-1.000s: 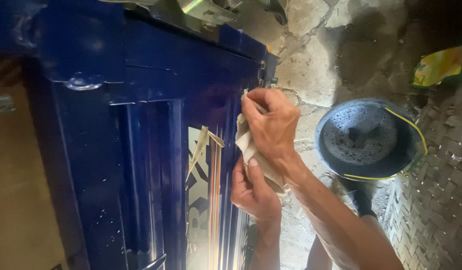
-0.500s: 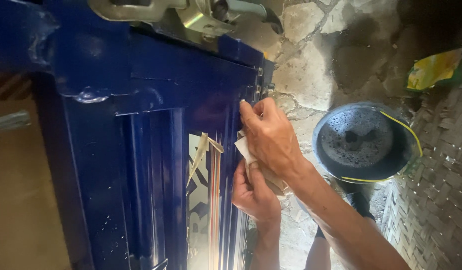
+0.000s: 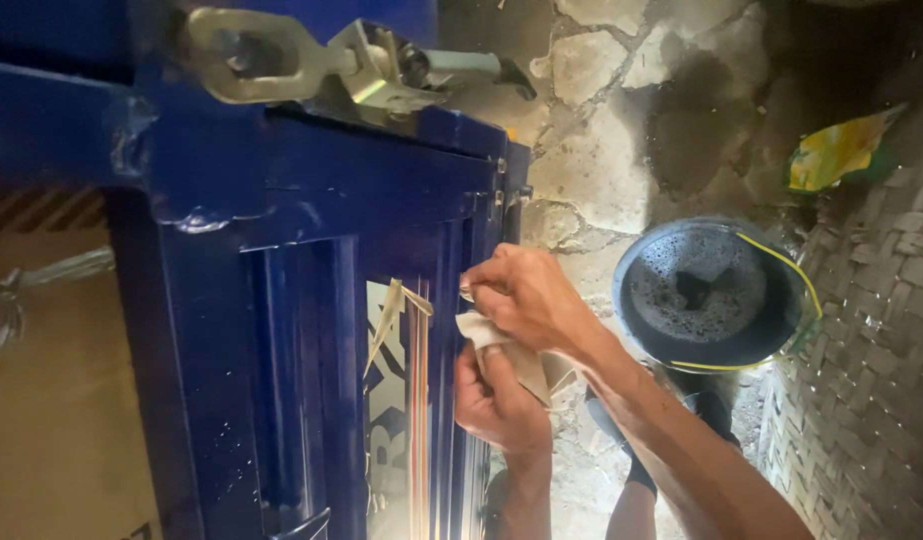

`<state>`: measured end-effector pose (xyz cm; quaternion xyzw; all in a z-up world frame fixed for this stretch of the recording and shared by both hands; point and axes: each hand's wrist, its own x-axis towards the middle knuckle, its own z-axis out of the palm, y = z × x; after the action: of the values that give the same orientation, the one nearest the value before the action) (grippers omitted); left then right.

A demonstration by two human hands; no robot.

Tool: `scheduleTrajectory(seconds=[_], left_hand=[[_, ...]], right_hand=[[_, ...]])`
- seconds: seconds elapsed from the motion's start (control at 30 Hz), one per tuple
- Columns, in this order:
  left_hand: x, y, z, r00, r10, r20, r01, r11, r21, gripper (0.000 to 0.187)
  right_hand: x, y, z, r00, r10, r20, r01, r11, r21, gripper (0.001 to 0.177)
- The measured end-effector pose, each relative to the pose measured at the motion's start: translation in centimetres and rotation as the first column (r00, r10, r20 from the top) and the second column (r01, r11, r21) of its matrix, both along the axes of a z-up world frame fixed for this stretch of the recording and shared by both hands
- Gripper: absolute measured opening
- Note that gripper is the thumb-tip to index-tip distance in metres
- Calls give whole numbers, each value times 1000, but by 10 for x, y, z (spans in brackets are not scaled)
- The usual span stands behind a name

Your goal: Washing a rag in a bucket with detergent and using it to wipe down a blue motorized tricycle.

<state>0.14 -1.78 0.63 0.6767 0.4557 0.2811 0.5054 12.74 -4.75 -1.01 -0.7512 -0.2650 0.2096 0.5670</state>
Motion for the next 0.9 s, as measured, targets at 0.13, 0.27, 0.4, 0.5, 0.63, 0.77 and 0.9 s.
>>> scheduleTrajectory(seconds=[0.13,0.27,0.4,0.5,0.63,0.77,0.9], left_hand=[[-3,-6,-1,1000,-11,8,10,1000,10,31],[2,-10,-1,998,-62,28,62,998,16,32],[4,-5,-9,999,-43,32,43,999,-3,31],[1,-1,-11,999,0,36,1,999,-32,29],[2,6,-3,998,-38,44,38,999,-2,29],[0,14,-3,998,-61,36,60,998,23,29],[-5,18,-6,998,-40,47,41,999,-19,29]], right_hand=[[-4,-2,17,741,-252,-623,437,885,163,21],[-4,1,12,634,-421,-648,619,779,100,23],[2,17,4,799,-548,-246,577,814,61,19],[6,28,9,740,-546,-393,603,798,25,19],[-1,32,8,820,-571,-33,572,817,76,17],[-8,33,10,863,-505,10,501,858,111,21],[-3,43,7,861,-508,-35,509,860,31,19]])
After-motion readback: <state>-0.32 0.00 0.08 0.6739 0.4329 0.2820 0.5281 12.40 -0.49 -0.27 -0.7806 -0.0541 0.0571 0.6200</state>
